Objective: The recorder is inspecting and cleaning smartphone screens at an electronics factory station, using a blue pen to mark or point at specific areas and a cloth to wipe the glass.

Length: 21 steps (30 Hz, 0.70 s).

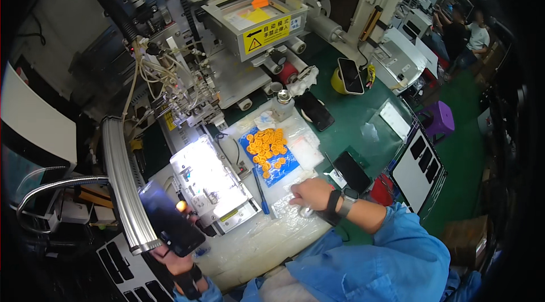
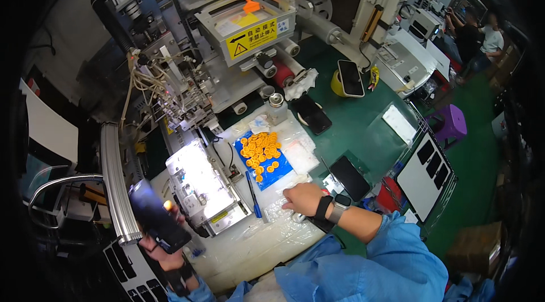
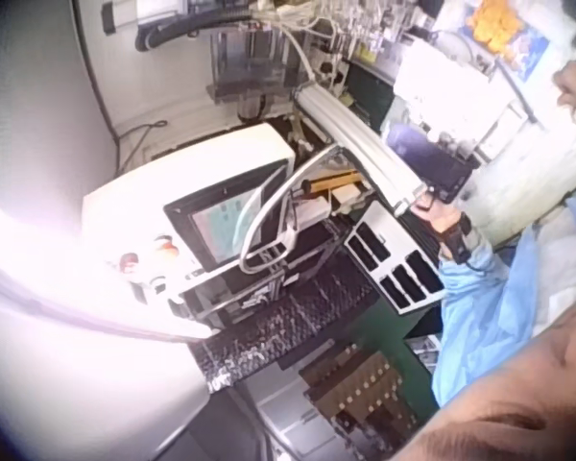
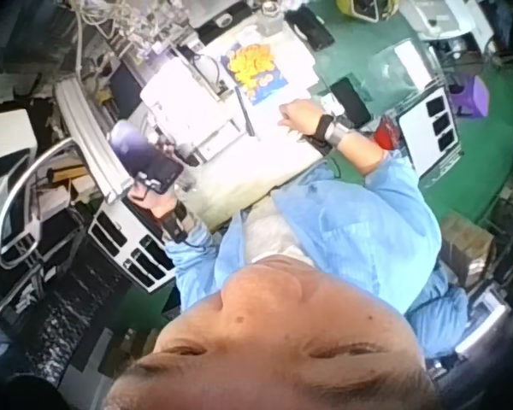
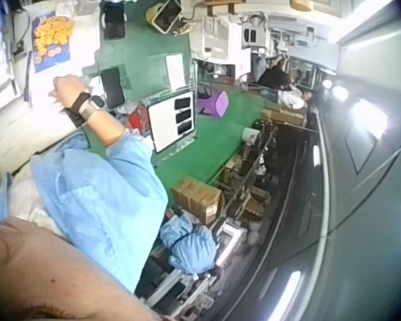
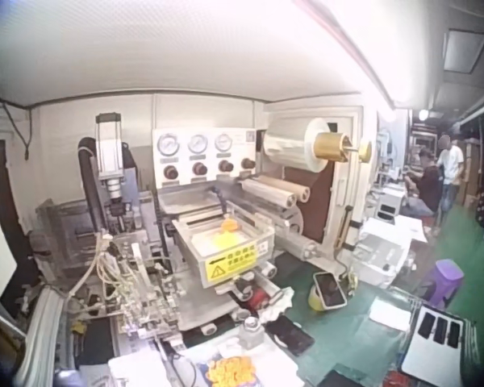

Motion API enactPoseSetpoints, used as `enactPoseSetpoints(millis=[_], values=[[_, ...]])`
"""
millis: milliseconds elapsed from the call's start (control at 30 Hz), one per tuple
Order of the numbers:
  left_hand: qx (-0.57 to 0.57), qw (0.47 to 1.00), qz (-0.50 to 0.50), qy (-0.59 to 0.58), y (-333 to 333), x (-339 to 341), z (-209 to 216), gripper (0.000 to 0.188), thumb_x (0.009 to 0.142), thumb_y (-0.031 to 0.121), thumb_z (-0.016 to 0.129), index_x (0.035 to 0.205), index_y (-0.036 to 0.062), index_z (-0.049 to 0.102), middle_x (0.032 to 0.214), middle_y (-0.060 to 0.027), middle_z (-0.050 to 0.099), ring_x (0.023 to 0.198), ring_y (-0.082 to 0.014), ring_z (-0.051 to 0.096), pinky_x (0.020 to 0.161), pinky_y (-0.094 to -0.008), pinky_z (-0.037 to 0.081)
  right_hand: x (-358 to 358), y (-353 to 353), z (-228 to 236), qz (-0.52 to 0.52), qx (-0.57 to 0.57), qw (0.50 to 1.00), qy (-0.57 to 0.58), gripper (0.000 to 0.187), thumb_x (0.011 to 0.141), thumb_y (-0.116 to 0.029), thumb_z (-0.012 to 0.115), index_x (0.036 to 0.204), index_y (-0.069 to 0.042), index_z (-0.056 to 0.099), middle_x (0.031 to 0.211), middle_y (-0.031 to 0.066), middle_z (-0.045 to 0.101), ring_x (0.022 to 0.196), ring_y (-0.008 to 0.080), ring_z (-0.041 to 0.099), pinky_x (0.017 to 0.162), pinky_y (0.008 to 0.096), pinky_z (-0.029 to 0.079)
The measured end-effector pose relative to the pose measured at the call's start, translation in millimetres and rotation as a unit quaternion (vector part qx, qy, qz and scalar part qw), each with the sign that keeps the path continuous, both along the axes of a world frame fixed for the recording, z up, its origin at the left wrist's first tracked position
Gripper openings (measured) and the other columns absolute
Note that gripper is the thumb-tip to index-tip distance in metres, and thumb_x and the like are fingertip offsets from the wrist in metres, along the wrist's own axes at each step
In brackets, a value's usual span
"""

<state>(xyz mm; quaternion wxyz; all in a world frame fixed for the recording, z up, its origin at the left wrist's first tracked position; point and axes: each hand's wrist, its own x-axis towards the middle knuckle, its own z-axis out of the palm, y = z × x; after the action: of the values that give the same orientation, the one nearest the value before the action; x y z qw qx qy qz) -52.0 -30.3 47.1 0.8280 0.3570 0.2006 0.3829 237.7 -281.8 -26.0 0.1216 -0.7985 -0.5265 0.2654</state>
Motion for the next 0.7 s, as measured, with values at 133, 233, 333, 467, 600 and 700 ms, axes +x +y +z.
enactPoseSetpoints(millis=[133, 233, 333, 467, 600, 700], values=[[-0.19, 0.979, 0.065, -0.018, -35, -42, -19, 0.055, 0.098, 0.054, 0.045, 0.131, 0.0125, 0.06, 0.114, -0.0137, 0.07, 0.103, -0.0371, 0.068, 0.081, -0.0559, 0.057, -1, 7, 0, 0.016, 0.004, 1.0, 0.014, 0.031, 0.086, -0.039, 0.072, 0.086, -0.008, 0.066, 0.077, 0.0158, 0.069, 0.077, 0.0385, 0.068, 0.068, 0.0508, 0.051], [-0.264, 0.957, 0.093, 0.08, -63, -51, -45, 0.045, 0.102, 0.046, 0.046, 0.12, 0.0084, 0.064, 0.101, -0.0187, 0.072, 0.085, -0.0361, 0.072, 0.071, -0.0537, 0.06, 6, 5, -6, -0.005, 0.015, 1.0, 0.016, 0.031, 0.085, -0.039, 0.072, 0.082, -0.008, 0.065, 0.072, 0.0152, 0.067, 0.074, 0.0374, 0.067, 0.066, 0.0491, 0.051], [-0.18, 0.973, 0.088, 0.112, -67, -66, -38, 0.031, 0.107, 0.018, 0.045, 0.125, -0.002, 0.06, 0.115, -0.0109, 0.07, 0.101, -0.0204, 0.069, 0.09, -0.0327, 0.055, 3, 11, 0, 0.005, 0.026, 1.0, -0.003, 0.033, 0.082, -0.038, 0.076, 0.076, -0.009, 0.064, 0.068, 0.0127, 0.066, 0.066, 0.0356, 0.065, 0.06, 0.0464, 0.049], [-0.065, 0.98, 0.109, 0.15, -37, -96, 3, 0.023, 0.105, 0.018, 0.053, 0.117, 0.0006, 0.063, 0.104, -0.0053, 0.069, 0.091, -0.0125, 0.067, 0.081, -0.0257, 0.054, 5, 2, 3, -0.051, 0.035, 0.997, 0.035, 0.03, 0.077, -0.027, 0.083, 0.073, -0.005, 0.063, 0.061, 0.0115, 0.063, 0.058, 0.0302, 0.064, 0.055, 0.0396, 0.048], [0.03, 0.937, 0.206, 0.282, 11, -156, 33, 0.023, 0.103, 0.023, 0.058, 0.109, 0.0021, 0.065, 0.094, -0.0021, 0.07, 0.082, -0.0084, 0.066, 0.074, -0.022, 0.053, 4, 6, 2, -0.025, 0.045, 0.998, 0.035, 0.029, 0.074, -0.022, 0.085, 0.071, -0.003, 0.063, 0.061, 0.0125, 0.062, 0.056, 0.0298, 0.063, 0.054, 0.0389, 0.048], [0.061, 0.907, 0.247, 0.336, 52, -200, 28, 0.024, 0.103, 0.025, 0.058, 0.104, 0.0023, 0.066, 0.086, 0.0008, 0.068, 0.073, -0.0062, 0.062, 0.068, -0.0214, 0.05, 2, 10, 3, -0.009, 0.058, 0.998, 0.036, 0.029, 0.074, -0.021, 0.084, 0.071, -0.003, 0.062, 0.061, 0.0127, 0.062, 0.056, 0.0297, 0.063, 0.054, 0.0386, 0.048]])
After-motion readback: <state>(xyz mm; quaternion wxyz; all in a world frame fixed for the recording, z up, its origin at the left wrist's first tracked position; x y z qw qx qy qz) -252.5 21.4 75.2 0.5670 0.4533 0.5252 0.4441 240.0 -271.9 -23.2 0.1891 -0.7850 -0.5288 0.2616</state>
